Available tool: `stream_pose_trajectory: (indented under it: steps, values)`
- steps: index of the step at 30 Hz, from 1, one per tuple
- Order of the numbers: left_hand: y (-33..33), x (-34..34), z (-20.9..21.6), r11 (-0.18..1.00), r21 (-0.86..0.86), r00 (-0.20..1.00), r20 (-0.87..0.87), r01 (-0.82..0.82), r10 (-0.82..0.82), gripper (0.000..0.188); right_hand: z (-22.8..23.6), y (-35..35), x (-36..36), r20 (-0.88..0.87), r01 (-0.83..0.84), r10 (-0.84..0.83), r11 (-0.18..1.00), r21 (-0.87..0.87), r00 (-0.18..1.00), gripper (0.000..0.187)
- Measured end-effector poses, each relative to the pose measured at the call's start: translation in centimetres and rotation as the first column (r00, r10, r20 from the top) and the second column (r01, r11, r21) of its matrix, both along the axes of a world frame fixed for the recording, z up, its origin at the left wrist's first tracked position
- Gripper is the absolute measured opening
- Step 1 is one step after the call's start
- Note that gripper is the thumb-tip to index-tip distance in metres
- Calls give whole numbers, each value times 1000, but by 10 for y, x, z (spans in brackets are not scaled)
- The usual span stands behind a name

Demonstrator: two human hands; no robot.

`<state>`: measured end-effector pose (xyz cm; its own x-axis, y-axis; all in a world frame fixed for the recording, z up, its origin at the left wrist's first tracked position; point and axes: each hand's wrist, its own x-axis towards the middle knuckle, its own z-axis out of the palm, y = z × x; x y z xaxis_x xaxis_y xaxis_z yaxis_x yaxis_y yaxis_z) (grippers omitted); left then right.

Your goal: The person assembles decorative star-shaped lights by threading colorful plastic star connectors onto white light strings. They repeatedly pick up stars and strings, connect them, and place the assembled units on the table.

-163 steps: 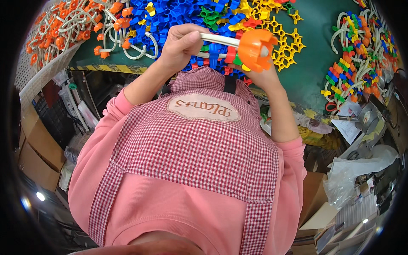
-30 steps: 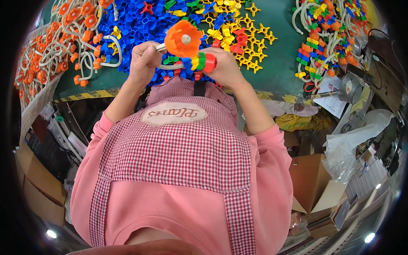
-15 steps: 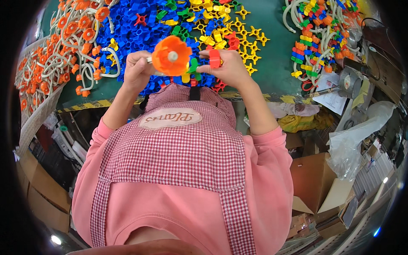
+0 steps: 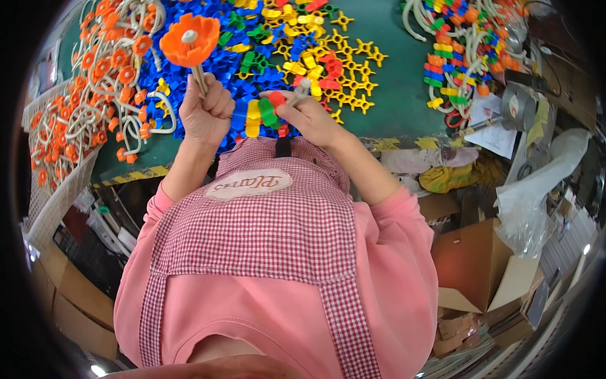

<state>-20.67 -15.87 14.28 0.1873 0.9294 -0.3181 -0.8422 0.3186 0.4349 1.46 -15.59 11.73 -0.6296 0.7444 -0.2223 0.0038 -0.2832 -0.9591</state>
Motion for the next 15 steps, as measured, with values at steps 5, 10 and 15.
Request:
stream_pose_trajectory:
  steps: [5, 10, 15]
  values:
    - [14, 15, 1, 1000, 29, 998, -66, -7, 9, 32, 14, 23, 12, 61, 334, -340, 938, 92, 938, 23]
    - [21, 32, -5, 998, -36, 786, -614, 54, -65, 46, -11, 67, 59, 55, 732, -736, 677, 79, 675, 21]
    - [9, 9, -24, 983, -167, 781, -603, 75, -162, 35, -76, 165, 229, 28, 946, -948, 320, 61, 318, 33]
